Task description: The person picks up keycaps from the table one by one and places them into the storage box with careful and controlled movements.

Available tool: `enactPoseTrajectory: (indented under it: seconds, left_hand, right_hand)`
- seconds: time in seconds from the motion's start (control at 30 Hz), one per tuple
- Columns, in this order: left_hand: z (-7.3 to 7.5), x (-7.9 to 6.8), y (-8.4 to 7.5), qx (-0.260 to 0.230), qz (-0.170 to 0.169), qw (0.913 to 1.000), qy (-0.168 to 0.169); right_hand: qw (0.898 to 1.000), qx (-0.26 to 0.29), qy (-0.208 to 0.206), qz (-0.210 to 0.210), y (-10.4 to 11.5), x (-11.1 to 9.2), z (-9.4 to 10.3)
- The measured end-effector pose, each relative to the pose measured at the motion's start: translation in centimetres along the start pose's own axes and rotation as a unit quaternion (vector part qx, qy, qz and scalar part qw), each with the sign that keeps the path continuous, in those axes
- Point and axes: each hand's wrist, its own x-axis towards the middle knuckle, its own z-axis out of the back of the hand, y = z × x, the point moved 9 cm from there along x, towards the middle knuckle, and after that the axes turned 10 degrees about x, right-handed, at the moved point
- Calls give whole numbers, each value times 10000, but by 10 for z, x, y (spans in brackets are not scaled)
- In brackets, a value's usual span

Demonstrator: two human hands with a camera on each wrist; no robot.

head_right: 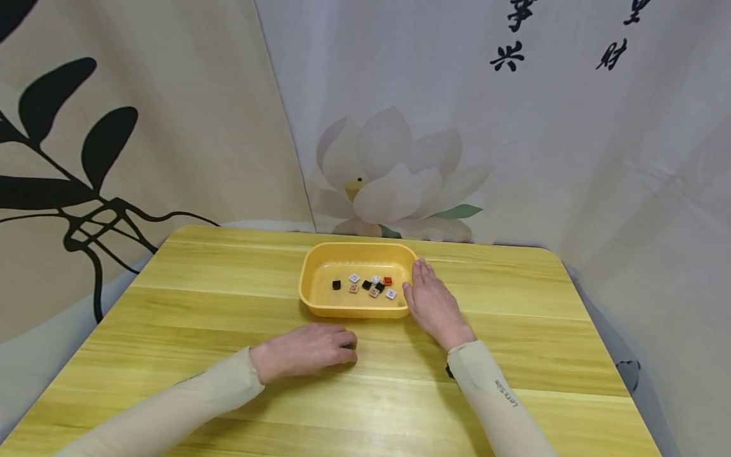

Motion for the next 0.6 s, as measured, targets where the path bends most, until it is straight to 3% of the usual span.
enactPoseTrajectory:
  seconds: [0.37,0.6]
  left_hand:
    - [3,-3,1,211,-20,9996,-194]
    - [19,-4,7,59,86,9990,-429]
  right_hand:
    - [10000,15,7,-3,0,-1,0]
    - [10000,17,0,-10,0,-1,0]
